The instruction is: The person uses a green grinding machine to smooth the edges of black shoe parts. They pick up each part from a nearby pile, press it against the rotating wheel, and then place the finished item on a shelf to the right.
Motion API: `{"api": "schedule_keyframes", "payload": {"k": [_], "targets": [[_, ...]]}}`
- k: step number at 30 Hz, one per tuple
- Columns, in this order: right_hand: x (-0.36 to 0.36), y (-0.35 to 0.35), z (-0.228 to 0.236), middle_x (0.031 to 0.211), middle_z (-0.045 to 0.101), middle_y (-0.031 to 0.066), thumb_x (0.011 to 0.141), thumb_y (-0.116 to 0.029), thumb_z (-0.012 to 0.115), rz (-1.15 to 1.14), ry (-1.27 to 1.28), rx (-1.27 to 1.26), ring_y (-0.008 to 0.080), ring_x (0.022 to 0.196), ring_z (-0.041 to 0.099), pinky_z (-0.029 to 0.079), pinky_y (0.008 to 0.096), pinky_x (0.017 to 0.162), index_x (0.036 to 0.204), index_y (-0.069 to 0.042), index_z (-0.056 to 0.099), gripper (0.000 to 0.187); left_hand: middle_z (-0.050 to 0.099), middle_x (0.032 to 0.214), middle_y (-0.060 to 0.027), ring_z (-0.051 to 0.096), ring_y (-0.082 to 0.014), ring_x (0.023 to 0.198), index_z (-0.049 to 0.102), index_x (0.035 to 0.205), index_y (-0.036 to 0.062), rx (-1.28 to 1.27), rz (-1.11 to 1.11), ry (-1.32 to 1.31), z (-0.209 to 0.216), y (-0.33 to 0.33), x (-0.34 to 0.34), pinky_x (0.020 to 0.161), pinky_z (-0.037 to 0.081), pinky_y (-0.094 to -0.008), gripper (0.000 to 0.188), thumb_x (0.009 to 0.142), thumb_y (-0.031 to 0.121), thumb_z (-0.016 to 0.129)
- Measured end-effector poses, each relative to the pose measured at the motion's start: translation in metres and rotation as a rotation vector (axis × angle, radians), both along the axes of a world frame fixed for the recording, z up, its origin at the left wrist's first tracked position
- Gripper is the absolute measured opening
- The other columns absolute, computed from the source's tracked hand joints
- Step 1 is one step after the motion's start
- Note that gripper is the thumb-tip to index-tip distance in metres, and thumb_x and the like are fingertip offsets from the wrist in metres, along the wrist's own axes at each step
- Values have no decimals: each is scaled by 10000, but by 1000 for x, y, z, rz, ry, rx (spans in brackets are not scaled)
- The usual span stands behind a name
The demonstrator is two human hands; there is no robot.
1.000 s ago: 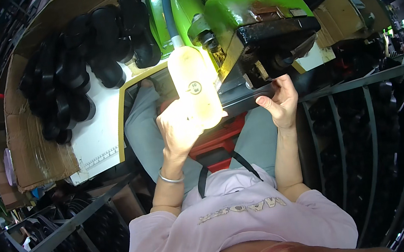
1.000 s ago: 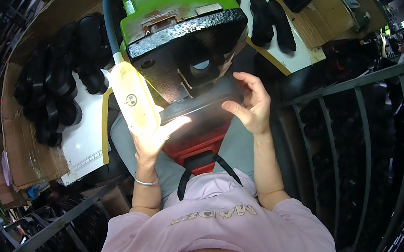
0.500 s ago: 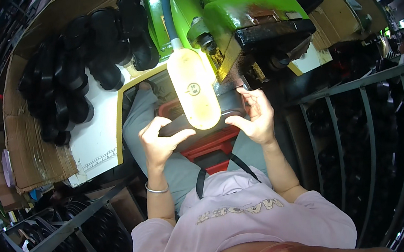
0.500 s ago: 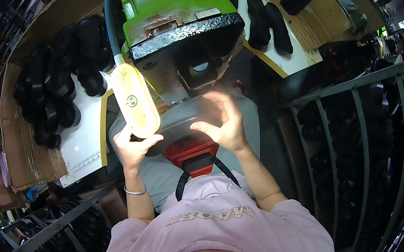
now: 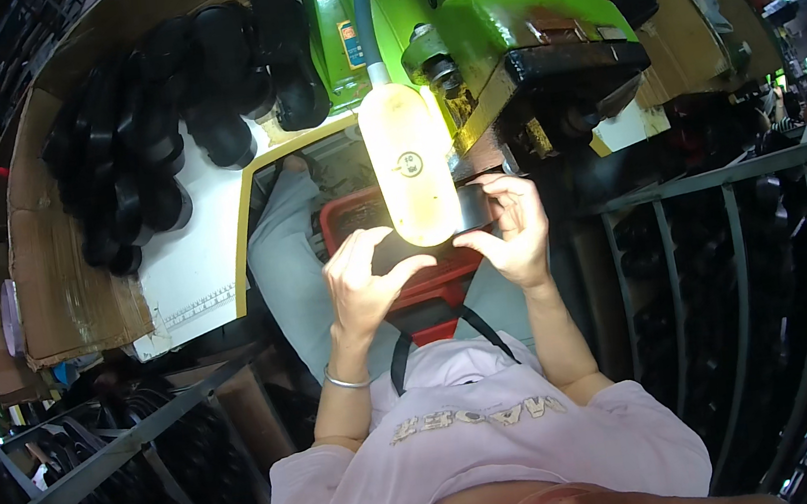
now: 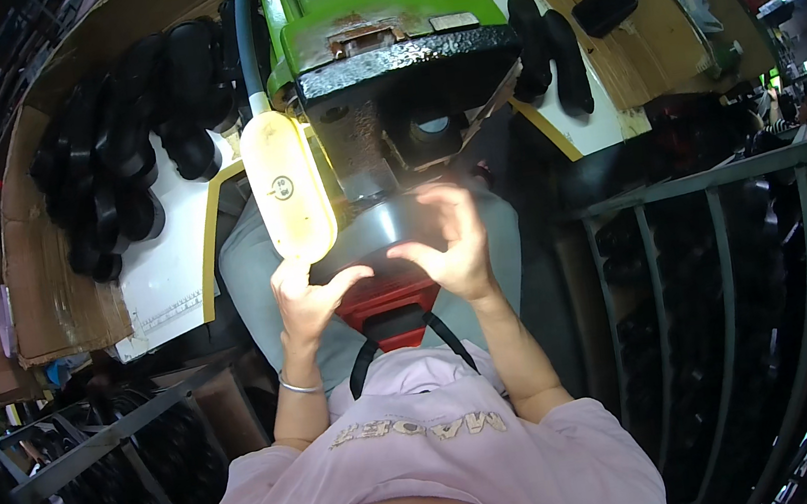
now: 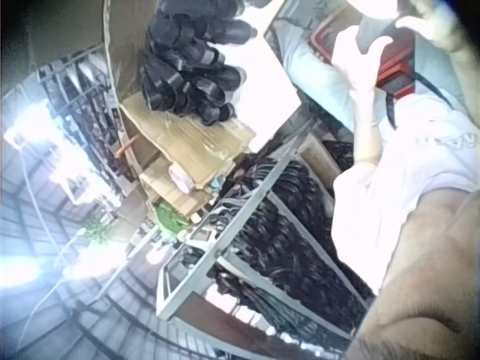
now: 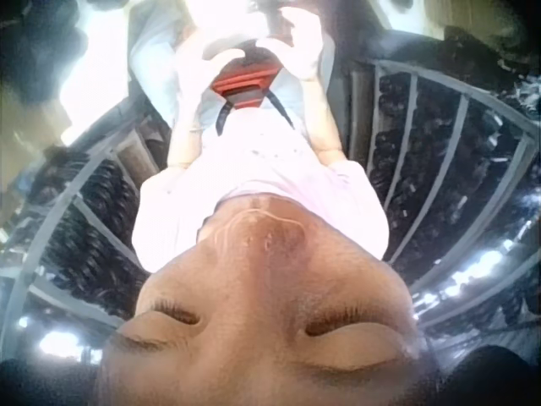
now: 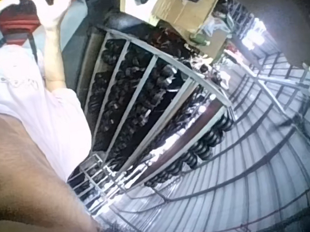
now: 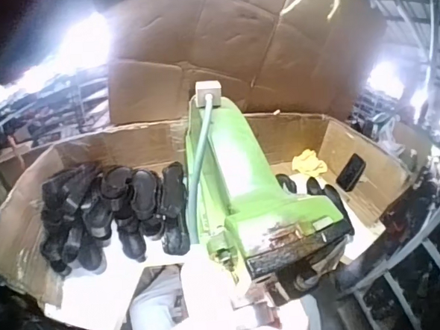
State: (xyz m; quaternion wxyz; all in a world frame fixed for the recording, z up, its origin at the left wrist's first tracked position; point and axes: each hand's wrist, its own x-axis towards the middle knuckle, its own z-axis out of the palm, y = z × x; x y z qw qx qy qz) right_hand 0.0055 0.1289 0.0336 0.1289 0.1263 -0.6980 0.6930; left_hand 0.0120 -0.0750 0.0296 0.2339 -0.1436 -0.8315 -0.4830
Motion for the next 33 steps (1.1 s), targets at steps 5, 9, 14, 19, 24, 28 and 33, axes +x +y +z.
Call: {"api": "schedule_keyframes", "payload": {"k": [5, 9, 14, 19, 24, 28, 33], "targets": [[-2, 11, 0, 1083, 592, 132, 717, 36, 809, -51, -52, -161, 186, 981, 613, 514, 303, 866, 1179, -1, 441, 592, 616, 653, -71, 592, -212, 536, 647, 781, 35, -143, -54, 90, 28, 4, -20, 518, 483, -321, 395, 634, 310, 889], [-4, 12, 2, 1060, 605, 121, 721, 24, 814, -43, -54, -160, 182, 960, 620, 517, 300, 851, 1174, -3, 446, 585, 680, 743, -101, 663, -241, 633, 682, 856, 11, -102, -90, -12, 39, 2, -22, 619, 538, -322, 410, 612, 249, 910], [-2, 5, 1, 1058, 611, 120, 703, 25, 827, -25, -78, -114, 173, 961, 620, 516, 298, 851, 1170, -2, 453, 599, 674, 741, -97, 664, -217, 634, 657, 812, 20, -16, -73, -100, 24, -2, -13, 597, 530, -318, 368, 634, 235, 896], [-3, 1, -3, 1035, 600, 114, 644, 33, 858, 6, -92, -70, 172, 947, 615, 525, 298, 827, 1143, 1, 470, 633, 692, 777, -84, 674, -183, 679, 657, 863, 9, 134, 3, -230, 6, 1, 6, 658, 539, -299, 364, 633, 155, 898], [-3, -14, -9, 1035, 601, 130, 619, 51, 864, -6, -76, 79, 164, 928, 625, 543, 290, 803, 1138, 28, 470, 653, 673, 953, -85, 646, -148, 868, 592, 1038, -18, 646, 26, -355, -52, 20, 33, 820, 517, -293, 438, 696, 48, 858], [-1, -30, 7, 1045, 603, 117, 611, 8, 883, 3, 85, 202, 156, 969, 618, 523, 281, 839, 1091, 4, 504, 611, 610, 1095, -110, 593, -168, 1027, 493, 1174, -41, 794, -9, -223, -80, 37, 40, 912, 489, -308, 530, 768, 68, 816], [10, -20, -4, 1096, 613, 126, 577, -47, 904, -36, 94, 92, 208, 979, 614, 513, 331, 822, 966, -37, 532, 538, 592, 1150, -122, 598, -179, 1027, 483, 1206, -34, 852, -196, -189, -69, 40, 33, 903, 505, -317, 629, 726, 131, 855]]}}
